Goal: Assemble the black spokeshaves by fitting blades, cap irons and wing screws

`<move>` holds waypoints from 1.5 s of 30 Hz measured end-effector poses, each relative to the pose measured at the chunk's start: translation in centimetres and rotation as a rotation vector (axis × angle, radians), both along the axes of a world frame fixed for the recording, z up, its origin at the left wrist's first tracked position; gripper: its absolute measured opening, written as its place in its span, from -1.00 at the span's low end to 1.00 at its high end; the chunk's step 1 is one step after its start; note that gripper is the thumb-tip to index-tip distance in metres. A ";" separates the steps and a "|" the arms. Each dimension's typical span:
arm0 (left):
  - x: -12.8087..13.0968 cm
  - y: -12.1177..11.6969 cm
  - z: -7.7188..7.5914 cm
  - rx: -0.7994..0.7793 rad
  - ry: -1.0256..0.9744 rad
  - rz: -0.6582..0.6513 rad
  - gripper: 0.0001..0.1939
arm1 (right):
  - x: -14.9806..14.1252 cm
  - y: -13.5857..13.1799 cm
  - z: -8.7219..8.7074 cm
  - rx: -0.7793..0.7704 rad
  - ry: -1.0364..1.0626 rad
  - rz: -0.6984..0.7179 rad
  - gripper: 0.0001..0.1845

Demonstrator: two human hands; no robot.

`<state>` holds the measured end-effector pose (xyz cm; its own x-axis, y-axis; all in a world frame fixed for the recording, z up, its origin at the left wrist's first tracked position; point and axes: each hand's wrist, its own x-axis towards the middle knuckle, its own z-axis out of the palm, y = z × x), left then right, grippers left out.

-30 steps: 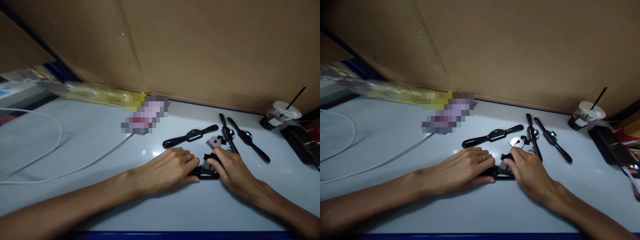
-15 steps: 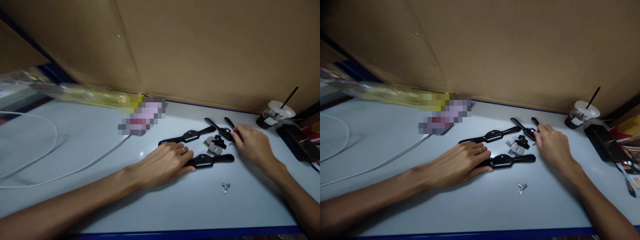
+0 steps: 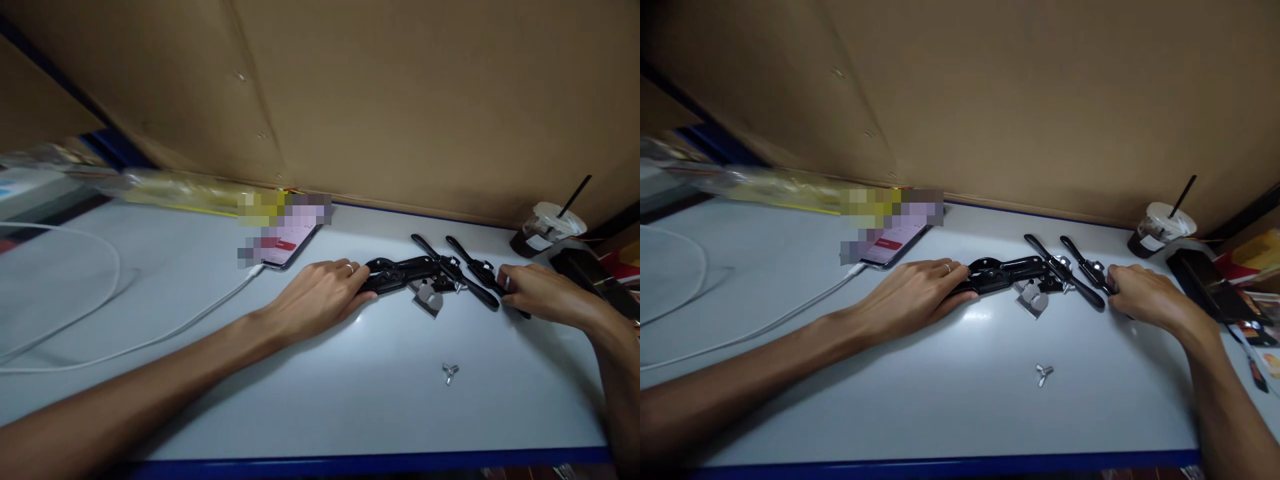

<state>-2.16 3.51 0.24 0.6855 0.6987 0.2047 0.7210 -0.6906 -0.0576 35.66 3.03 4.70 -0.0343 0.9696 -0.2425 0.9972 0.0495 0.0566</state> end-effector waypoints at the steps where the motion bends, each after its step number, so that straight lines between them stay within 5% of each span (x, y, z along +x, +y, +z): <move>1: 0.0 0.1 0.0 -0.003 0.006 0.006 -0.58 | -0.1 0.3 0.0 -0.023 0.017 -0.001 -0.88; 6: -0.1 0.4 0.3 -0.039 0.049 0.047 -0.63 | -0.6 1.4 0.2 -0.071 0.041 -0.013 -0.80; 12: 0.0 0.6 0.8 -0.026 0.056 0.182 -0.71 | -0.5 1.8 0.6 0.049 0.054 -0.026 -0.82; 15: 0.0 0.6 1.1 -0.007 0.038 0.211 -0.71 | -1.6 0.7 1.8 0.069 0.248 0.035 -0.79; 20: 0.0 0.6 1.3 -0.013 -0.086 0.270 -0.72 | -5.7 -3.2 4.0 -0.573 0.743 0.107 -0.81; 24: 0.0 0.7 1.2 -0.044 -0.111 0.261 -0.74 | -9.0 -5.6 3.6 -0.800 0.825 0.433 -0.73; 29: -0.1 0.7 1.0 -0.052 -0.157 0.240 -0.76 | -10.3 -5.8 1.8 -0.786 0.846 0.605 -0.59; 33: -0.3 0.7 0.9 -0.043 -0.213 0.219 -0.76 | -9.4 -4.9 1.3 -0.520 0.751 0.543 -0.66; 36: -0.4 0.4 0.8 -0.031 -0.317 0.130 -0.75 | -8.7 -4.4 1.4 -0.350 0.636 0.576 -0.71; 40: -0.1 -0.5 0.7 0.019 -0.518 -0.179 -0.76 | -8.4 -4.6 1.5 -0.417 0.507 0.641 -0.85; 45: 0.5 -1.8 0.5 -0.028 -0.380 -0.383 -0.69 | -8.7 -5.2 1.7 -0.419 0.409 0.590 -0.91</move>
